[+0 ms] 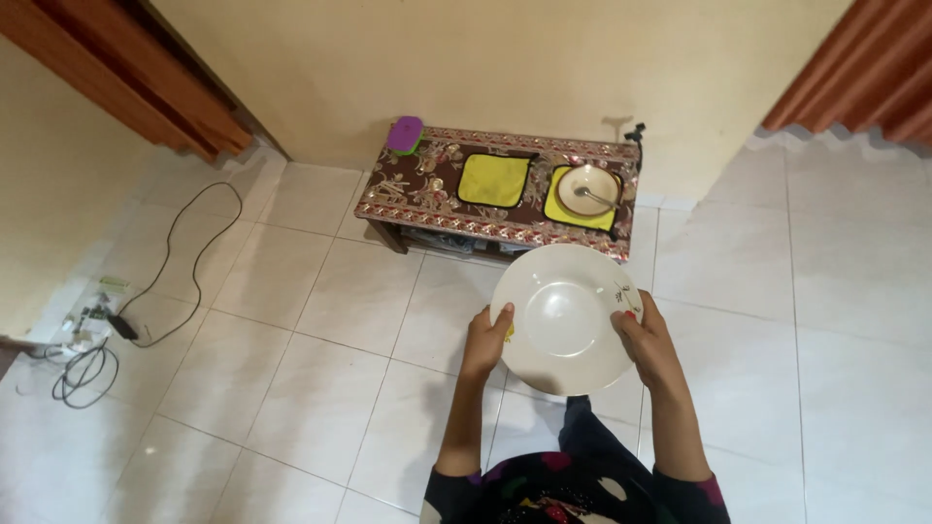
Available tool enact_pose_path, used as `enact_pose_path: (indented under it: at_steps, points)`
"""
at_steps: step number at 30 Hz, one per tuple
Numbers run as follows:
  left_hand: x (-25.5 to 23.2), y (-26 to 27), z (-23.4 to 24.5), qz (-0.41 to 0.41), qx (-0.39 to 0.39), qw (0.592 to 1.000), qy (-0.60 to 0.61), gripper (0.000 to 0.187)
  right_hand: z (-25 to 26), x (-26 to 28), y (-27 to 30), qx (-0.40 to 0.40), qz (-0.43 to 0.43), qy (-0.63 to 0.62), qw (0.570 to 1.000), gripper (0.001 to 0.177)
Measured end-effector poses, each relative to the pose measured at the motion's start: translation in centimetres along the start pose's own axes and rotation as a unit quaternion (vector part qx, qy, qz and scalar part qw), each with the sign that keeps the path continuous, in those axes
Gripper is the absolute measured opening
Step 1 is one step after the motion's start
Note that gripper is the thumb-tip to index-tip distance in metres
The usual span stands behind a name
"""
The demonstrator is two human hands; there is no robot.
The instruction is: The person carries a placemat to a table and lays it down, then retrieves a plate from a dish rack and places it onto the placemat.
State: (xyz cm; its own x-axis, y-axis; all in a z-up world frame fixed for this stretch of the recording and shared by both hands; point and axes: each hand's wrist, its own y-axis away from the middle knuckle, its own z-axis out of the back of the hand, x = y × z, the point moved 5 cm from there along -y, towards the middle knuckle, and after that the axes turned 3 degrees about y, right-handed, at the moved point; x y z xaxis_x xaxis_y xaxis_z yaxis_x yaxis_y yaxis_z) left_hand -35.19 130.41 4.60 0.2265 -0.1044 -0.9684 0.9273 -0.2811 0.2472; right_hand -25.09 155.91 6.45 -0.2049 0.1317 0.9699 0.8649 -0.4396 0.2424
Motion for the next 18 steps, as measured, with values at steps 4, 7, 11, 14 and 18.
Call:
enact_pose_path:
  at_steps: [4,7,11,14,18]
  points:
    - [-1.9,-5.8,-1.5,-0.011,-0.033,0.999,0.032,0.047,0.0,3.4,-7.4,0.031,0.014,0.024,0.999,0.045]
    - [-3.7,-9.8,-3.1,-0.057,-0.040,0.995,0.067,0.045,0.8,6.3,-12.0,0.037,0.019,0.037,0.998,0.044]
    - [-4.0,-14.9,-5.4,-0.053,-0.053,0.996,0.055,0.043,1.8,7.8,-17.2,0.027,0.016,0.035,0.999,0.043]
    - [-4.4,-18.7,-6.1,-0.038,-0.055,0.997,0.031,0.042,1.9,7.9,-20.4,0.018,-0.003,0.028,0.999,0.043]
    - [-5.8,-22.7,-5.1,-0.072,-0.048,0.996,0.007,0.040,0.9,7.5,-24.1,-0.006,0.000,0.028,1.000,0.043]
